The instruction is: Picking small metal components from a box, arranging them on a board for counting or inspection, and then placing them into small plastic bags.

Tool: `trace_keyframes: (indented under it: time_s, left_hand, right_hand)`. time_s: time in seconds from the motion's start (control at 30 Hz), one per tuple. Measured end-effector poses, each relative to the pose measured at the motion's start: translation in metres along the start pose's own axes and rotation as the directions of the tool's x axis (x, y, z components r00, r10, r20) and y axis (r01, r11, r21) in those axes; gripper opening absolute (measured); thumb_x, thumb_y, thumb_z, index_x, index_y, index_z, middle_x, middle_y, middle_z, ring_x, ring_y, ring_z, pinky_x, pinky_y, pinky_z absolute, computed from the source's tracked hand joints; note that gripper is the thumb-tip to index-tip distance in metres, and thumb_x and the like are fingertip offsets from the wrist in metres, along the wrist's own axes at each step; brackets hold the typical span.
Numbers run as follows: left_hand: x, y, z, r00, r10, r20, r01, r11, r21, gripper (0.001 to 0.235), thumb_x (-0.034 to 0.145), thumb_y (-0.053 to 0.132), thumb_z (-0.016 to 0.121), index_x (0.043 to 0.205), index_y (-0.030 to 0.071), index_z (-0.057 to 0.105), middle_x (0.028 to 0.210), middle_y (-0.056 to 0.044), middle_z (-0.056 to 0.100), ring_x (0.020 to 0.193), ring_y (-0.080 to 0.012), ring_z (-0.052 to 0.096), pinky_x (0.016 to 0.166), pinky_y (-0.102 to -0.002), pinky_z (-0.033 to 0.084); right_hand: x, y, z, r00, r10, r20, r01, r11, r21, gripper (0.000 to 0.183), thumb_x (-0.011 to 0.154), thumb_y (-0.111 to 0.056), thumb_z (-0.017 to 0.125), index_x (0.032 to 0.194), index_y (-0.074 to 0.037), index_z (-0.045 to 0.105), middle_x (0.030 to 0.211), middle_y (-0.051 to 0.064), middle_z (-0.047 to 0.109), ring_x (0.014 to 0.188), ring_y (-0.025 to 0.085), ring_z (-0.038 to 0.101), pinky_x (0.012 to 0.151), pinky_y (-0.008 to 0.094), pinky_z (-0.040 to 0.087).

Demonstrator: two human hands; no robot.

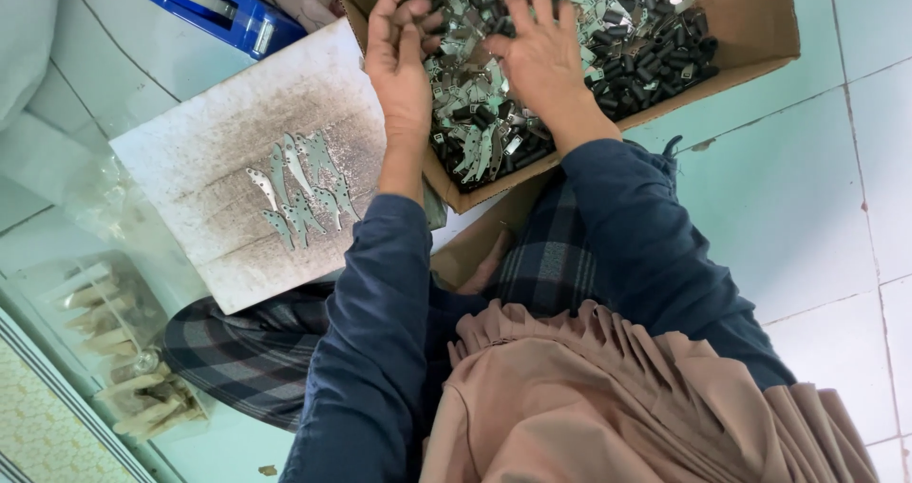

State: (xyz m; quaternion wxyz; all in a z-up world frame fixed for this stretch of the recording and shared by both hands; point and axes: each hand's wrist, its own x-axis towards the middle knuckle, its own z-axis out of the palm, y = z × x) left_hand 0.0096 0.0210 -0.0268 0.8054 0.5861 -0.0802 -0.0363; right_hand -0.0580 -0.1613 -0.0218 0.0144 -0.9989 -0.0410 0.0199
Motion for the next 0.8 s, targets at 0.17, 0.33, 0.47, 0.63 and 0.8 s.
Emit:
trace_keyframes:
  time_s: [0.17, 0.33, 0.47, 0.63, 0.8]
  left_hand:
    - [-0.026, 0.042, -0.001, 0.996, 0.016, 0.085, -0.017, 1.000, 0.016, 0.040, 0.110, -0.004, 0.041, 0.143, 0.013, 0.056, 0.128, -0.009, 0.067, 0.116, -0.0210, 0.067, 0.095, -0.031, 0.060]
    - [-0.043, 0.054, -0.004, 0.996, -0.003, 0.092, -0.008, 0.994, 0.111, 0.041, 0.110, -0.004, 0.039, 0.144, 0.012, 0.054, 0.140, -0.011, 0.058, 0.123, -0.0226, 0.063, 0.102, -0.035, 0.061]
    - [-0.052, 0.057, 0.000, 0.997, 0.070, 0.034, -0.075, 0.984, 0.161, 0.037, 0.111, -0.001, 0.039, 0.143, 0.011, 0.054, 0.142, -0.011, 0.059, 0.122, -0.0204, 0.063, 0.100, -0.035, 0.063]
    - [-0.060, 0.057, 0.003, 0.982, 0.187, -0.006, -0.180, 0.953, 0.242, 0.033, 0.113, 0.002, 0.039, 0.140, 0.009, 0.055, 0.140, -0.011, 0.060, 0.121, -0.0209, 0.066, 0.099, -0.034, 0.065]
    - [-0.058, 0.055, 0.001, 0.981, 0.190, -0.023, -0.173, 0.931, 0.321, 0.032, 0.111, 0.005, 0.040, 0.139, 0.009, 0.054, 0.139, -0.010, 0.060, 0.118, -0.0213, 0.069, 0.103, -0.034, 0.064]
  right_hand:
    - [-0.002, 0.009, 0.011, 0.980, 0.092, -0.174, -0.088, 0.996, 0.026, 0.033, 0.083, -0.013, 0.083, 0.115, -0.021, 0.083, 0.145, 0.017, 0.048, 0.125, 0.040, 0.041, 0.094, 0.055, 0.038]
    - [-0.010, 0.008, 0.004, 0.951, 0.165, -0.261, -0.153, 0.986, 0.063, 0.034, 0.080, -0.003, 0.083, 0.113, -0.014, 0.082, 0.132, 0.014, 0.058, 0.116, 0.033, 0.048, 0.087, 0.048, 0.044]
    - [-0.017, 0.002, 0.011, 0.945, 0.021, -0.326, 0.009, 0.996, 0.091, 0.018, 0.089, -0.015, 0.081, 0.107, -0.017, 0.083, 0.121, 0.011, 0.061, 0.108, 0.032, 0.048, 0.085, 0.047, 0.043]
    - [-0.003, -0.044, -0.027, 0.998, -0.066, -0.011, 0.067, 0.982, 0.176, 0.023, 0.090, -0.028, 0.079, 0.111, -0.021, 0.081, 0.120, 0.011, 0.069, 0.113, 0.032, 0.055, 0.095, 0.054, 0.045]
    - [0.036, -0.114, -0.034, 0.909, -0.141, 0.393, 0.056, 0.974, 0.221, 0.025, 0.101, -0.025, 0.061, 0.125, -0.016, 0.060, 0.132, 0.010, 0.062, 0.129, 0.036, 0.047, 0.108, 0.057, 0.035]
